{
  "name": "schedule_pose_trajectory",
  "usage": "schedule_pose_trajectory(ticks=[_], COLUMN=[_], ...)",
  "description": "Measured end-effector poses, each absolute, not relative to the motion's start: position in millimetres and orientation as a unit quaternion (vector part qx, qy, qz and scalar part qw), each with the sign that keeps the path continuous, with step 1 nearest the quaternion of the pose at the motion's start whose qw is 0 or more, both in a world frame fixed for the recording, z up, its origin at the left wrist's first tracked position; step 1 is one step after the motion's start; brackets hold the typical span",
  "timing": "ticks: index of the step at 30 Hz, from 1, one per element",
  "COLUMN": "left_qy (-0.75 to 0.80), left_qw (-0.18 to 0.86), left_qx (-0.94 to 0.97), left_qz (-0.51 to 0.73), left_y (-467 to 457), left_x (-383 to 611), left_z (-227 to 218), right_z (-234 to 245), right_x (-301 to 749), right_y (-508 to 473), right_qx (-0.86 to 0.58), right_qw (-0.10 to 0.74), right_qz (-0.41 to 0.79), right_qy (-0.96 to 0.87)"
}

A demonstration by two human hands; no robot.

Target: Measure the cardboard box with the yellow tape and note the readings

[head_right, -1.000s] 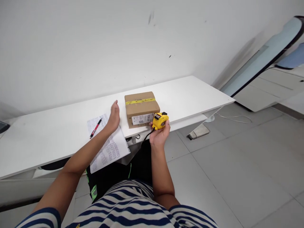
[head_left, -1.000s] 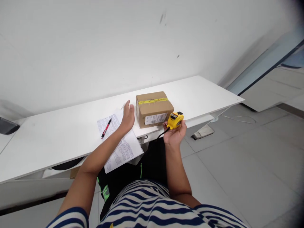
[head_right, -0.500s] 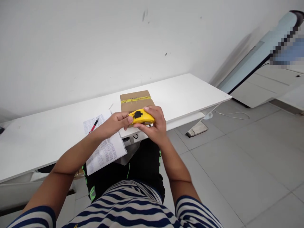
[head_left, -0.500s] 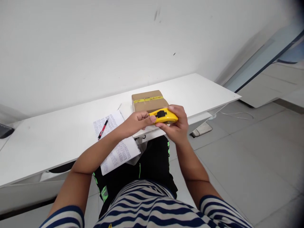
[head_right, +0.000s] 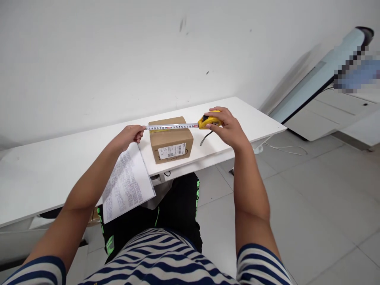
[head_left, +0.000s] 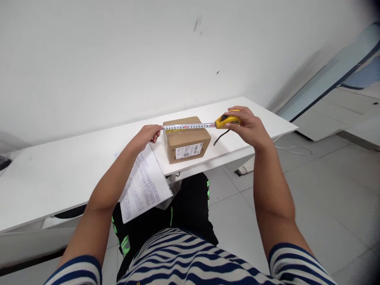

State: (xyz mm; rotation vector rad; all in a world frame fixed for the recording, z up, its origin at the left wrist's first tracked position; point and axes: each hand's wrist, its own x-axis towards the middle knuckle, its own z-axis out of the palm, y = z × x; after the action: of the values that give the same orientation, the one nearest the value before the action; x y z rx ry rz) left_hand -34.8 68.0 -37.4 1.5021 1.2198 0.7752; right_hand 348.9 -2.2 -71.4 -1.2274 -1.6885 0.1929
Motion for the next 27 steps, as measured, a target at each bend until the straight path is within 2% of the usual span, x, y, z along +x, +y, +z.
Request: schedule_pose_trajectory(ticks=[4,8,13,20,27], left_qy=[0.530,0.515,0.515,0.461,0.348], left_qw=[0.477,0.458,0.421,0.461,0.472], left_qx=[0.646,0.704,0.727,0.723,0.692], left_qz=[0.273,0.169,0.170,0.228,0.421], left_y=[77,71,65,70,51], left_x=[-31,-23,-18,-28,-76], left_z=[-55,-49,-43,-44,-13], right_z=[-70,-65,-71,-71,-42], right_x=[347,334,336,326,276], right_y=[15,27,35,23,-38], right_qx=[-0.527,-0.501,-0.480,-0.438,-0.427], right_qw=[0.461,0.433,0.434,0.492,0.533], right_qz=[0.129,0.165,0.139,0.067,-0.076], right_qy=[-0.702,-0.731,-0.750,-0.750,-0.727])
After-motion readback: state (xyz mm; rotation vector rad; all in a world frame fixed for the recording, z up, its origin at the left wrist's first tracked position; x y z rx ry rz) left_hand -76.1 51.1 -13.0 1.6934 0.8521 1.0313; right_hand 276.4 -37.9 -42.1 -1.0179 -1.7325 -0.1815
